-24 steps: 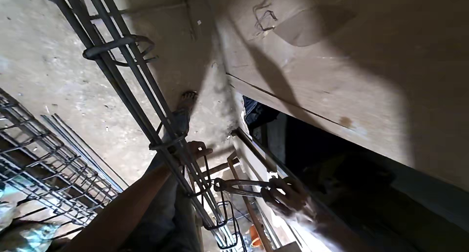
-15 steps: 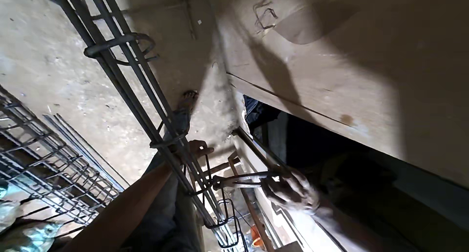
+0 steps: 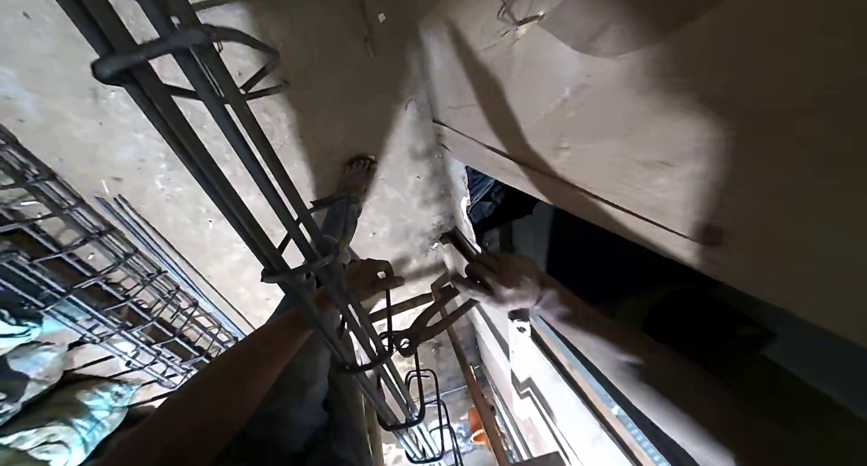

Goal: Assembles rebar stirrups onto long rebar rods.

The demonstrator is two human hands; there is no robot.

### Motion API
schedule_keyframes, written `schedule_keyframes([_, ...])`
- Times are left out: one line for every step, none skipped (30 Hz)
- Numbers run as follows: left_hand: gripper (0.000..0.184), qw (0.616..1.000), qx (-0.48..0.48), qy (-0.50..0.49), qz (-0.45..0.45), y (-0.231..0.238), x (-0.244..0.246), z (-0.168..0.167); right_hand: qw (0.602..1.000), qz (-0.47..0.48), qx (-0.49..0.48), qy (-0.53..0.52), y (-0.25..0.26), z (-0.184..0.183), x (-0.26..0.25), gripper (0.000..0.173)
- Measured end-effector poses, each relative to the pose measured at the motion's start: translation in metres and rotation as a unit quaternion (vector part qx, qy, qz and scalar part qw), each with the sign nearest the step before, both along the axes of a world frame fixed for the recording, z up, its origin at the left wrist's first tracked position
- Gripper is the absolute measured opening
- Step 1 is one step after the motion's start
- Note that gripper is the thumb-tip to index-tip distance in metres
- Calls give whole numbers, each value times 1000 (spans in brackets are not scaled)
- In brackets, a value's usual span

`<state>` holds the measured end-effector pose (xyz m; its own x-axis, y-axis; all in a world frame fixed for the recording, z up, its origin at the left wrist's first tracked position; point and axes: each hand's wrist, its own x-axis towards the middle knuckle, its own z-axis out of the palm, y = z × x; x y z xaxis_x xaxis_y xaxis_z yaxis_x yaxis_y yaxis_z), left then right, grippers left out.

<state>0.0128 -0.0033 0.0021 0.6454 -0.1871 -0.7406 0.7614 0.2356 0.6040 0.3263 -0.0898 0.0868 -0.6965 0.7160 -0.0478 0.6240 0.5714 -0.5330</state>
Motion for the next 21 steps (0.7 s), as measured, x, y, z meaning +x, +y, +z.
schedule_keyframes([52, 1000, -2, 8, 0, 0, -1, 0, 1000, 5, -6, 22, 0, -8, -1, 25])
schedule_keyframes([51, 1000, 1, 11, 4, 0, -1, 0, 999, 6, -27, 30, -1, -9, 0, 25])
schedule_keyframes([50, 1000, 1, 16, 10, 0, -1, 2, 998, 1, -64, 25, -6, -3, 0, 25])
schedule_keyframes([51, 1000, -1, 22, 13, 1, 0, 3, 993, -7, -113, 10, -10, 9, 2, 26])
schedule_keyframes([52, 1000, -4, 28, 12, 2, 2, 2, 984, -10, -177, -13, -13, 26, 4, 28])
schedule_keyframes([52, 999, -8, 36, 10, 1, 3, 1, 965, -9, -260, -35, -14, 47, 5, 32])
schedule_keyframes([52, 999, -12, 39, 9, 1, 2, 1, 933, -8, -357, -53, -11, 69, 4, 35])
schedule_keyframes([51, 999, -13, 41, 9, 2, 2, 1, 883, -12, -466, -61, -5, 88, 3, 34])
schedule_keyframes([51, 999, -13, 40, 9, 3, 1, 1, 820, -29, -569, -47, 2, 104, 0, 34])
schedule_keyframes([51, 999, -10, 38, 8, 4, 0, 3, 741, -57, -669, -20, 8, 118, -5, 34])
schedule_keyframes([51, 999, -8, 36, 6, 5, -1, 4, 638, -89, -765, 14, 15, 129, -10, 32])
schedule_keyframes([51, 999, -6, 32, 4, 6, 0, 4, 513, -126, -847, 52, 17, 136, -13, 33])
schedule_keyframes([51, 1000, -3, 28, 4, 7, 0, 4, 401, -154, -898, 93, 14, 139, -14, 33])
schedule_keyframes([51, 1000, 0, 25, 11, 8, 0, 4, 345, -167, -916, 120, 11, 140, -14, 30])
schedule_keyframes([50, 1000, 1, 21, 21, 8, 0, 5, 363, -165, -910, 116, 12, 140, -15, 25])
schedule_keyframes([49, 999, 2, 16, 32, 9, -1, 4, 440, -152, -881, 80, 16, 139, -14, 21])
schedule_keyframes([48, 999, 0, 14, 41, 8, -2, 5, 541, -130, -831, 14, 20, 141, -14, 28])
schedule_keyframes([48, 999, -3, 14, 44, 6, -5, 5, 626, -106, -770, -62, 26, 145, -16, 43])
schedule_keyframes([49, 999, -3, 12, 45, 4, -7, 3, 687, -76, -707, -153, 33, 151, -21, 56])
schedule_keyframes([49, 999, 1, 8, 48, 4, -8, 1, 731, -64, -642, -222, 38, 159, -28, 65])
schedule_keyframes([50, 999, 4, 3, 53, 4, -9, 1, 785, -64, -563, -250, 37, 168, -32, 66])
